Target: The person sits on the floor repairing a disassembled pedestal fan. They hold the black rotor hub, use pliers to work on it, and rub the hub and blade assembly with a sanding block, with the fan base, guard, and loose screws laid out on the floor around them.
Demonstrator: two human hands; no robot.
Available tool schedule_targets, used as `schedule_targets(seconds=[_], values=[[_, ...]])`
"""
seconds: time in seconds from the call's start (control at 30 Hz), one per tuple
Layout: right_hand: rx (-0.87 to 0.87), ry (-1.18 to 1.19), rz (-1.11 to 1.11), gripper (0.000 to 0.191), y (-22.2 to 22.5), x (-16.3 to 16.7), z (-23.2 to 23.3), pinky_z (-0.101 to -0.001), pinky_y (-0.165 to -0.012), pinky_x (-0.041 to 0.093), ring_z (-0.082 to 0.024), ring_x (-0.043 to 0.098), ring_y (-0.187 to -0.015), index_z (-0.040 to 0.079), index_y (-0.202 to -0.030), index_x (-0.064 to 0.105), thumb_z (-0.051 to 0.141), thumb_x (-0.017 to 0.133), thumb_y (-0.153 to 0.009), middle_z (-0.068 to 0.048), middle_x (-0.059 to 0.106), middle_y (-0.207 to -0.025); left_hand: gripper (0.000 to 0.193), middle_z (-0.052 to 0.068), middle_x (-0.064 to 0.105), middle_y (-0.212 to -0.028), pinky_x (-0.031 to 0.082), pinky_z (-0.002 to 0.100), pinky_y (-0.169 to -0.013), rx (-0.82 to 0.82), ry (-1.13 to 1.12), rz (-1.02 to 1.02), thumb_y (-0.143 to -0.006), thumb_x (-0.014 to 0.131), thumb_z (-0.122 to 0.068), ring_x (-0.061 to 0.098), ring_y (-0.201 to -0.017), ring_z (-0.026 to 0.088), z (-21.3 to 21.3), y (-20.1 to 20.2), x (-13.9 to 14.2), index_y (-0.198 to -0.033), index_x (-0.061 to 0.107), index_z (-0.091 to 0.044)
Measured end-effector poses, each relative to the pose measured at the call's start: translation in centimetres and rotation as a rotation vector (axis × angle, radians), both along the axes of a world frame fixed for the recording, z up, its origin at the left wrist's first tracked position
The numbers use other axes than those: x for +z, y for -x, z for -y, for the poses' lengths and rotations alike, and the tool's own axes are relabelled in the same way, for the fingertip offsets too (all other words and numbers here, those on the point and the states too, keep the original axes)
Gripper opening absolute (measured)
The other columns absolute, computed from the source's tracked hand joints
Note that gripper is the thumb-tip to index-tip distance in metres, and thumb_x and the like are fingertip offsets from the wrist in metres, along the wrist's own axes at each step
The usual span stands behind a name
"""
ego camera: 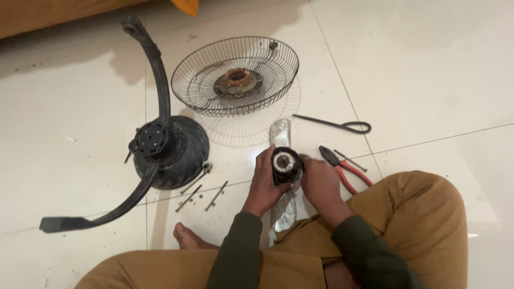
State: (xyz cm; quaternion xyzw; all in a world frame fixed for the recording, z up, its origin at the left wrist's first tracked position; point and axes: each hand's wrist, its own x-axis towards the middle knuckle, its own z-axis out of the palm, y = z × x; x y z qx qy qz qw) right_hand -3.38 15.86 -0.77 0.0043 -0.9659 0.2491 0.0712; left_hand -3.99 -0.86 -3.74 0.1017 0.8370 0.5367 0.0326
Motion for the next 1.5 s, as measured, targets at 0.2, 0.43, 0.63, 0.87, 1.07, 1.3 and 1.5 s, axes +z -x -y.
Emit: schedule_targets(seconds=[0.2,0.43,0.63,0.87,1.07,1.3,1.5], values=[[-0.064,-0.068,-0.003,0.012,0.3,-0.7,-0.4,-0.049,-0.069,0.056,-0.039,0.07,-0.078,0.009,-0.09,0.074,0.01,0.062,-0.091,-0.018,0.071,-0.083,0.117,0.015,0.037,-0.149,0.043,0.039,-0.116,0.01,0.002,0.009,-0.06,0.093,-0.005,0.045,-0.139,0.036,0.0,0.0,0.4,-0.157,0.028,-0.008],[-0.026,0.118,-0.035,0.022,0.4,-0.9,-0.5,-0.0536,-0.064,0.053,-0.043,0.068,-0.074,0.011,-0.106,0.076,0.009,0.061,-0.09,-0.022,0.07,-0.08,0.115,0.015,0.038,-0.149,0.043,0.039,-0.116,0.017,-0.006,0.008,-0.06,0.093,-0.005,0.046,-0.14,0.035,0.0,0.0,0.4,-0.156,0.029,-0.008],[-0.02,0.066,-0.016,0.035,0.4,-1.1,-0.6,-0.0525,-0.063,0.054,-0.042,0.068,-0.073,0.012,-0.114,0.076,0.004,0.059,-0.085,-0.021,0.071,-0.079,0.116,0.015,0.035,-0.15,0.039,0.039,-0.118,-0.004,0.006,0.028,-0.06,0.092,-0.003,0.042,-0.141,0.036,0.0,0.1,-0.1,-0.157,0.027,-0.008],[-0.002,0.016,0.003,0.037,0.0,-0.4,-0.3,-0.0508,-0.062,0.054,-0.04,0.069,-0.071,0.015,-0.114,0.076,0.002,0.058,-0.084,-0.018,0.071,-0.077,0.117,0.016,0.037,-0.15,0.041,0.04,-0.118,-0.015,-0.055,-0.05,-0.06,0.092,-0.003,0.044,-0.141,0.036,0.1,-0.3,-0.7,-0.158,0.027,-0.007],[0.007,0.039,-0.039,0.037,0.1,0.1,-0.4,-0.0512,-0.063,0.054,-0.04,0.069,-0.073,0.015,-0.115,0.076,0.003,0.058,-0.085,-0.018,0.072,-0.08,0.117,0.016,0.037,-0.149,0.041,0.04,-0.117,-0.013,-0.031,-0.037,-0.06,0.092,-0.003,0.044,-0.141,0.037,0.0,-0.1,-0.4,-0.157,0.028,-0.007],[0.024,0.032,-0.089,0.037,-0.2,0.5,-0.6,-0.0518,-0.062,0.054,-0.04,0.069,-0.073,0.013,-0.115,0.075,0.002,0.058,-0.084,-0.018,0.072,-0.082,0.118,0.016,0.037,-0.149,0.041,0.04,-0.118,-0.014,-0.022,-0.003,-0.058,0.092,-0.003,0.044,-0.14,0.036,0.0,-0.1,0.0,-0.157,0.028,-0.008],[0.018,-0.011,-0.012,0.037,-0.4,1.1,-0.3,-0.0505,-0.065,0.055,-0.041,0.069,-0.073,0.011,-0.116,0.074,0.003,0.058,-0.084,-0.02,0.072,-0.081,0.118,0.016,0.038,-0.149,0.043,0.04,-0.116,-0.018,-0.055,-0.069,-0.058,0.092,-0.003,0.046,-0.139,0.036,0.0,-0.1,-0.2,-0.157,0.027,-0.008]])
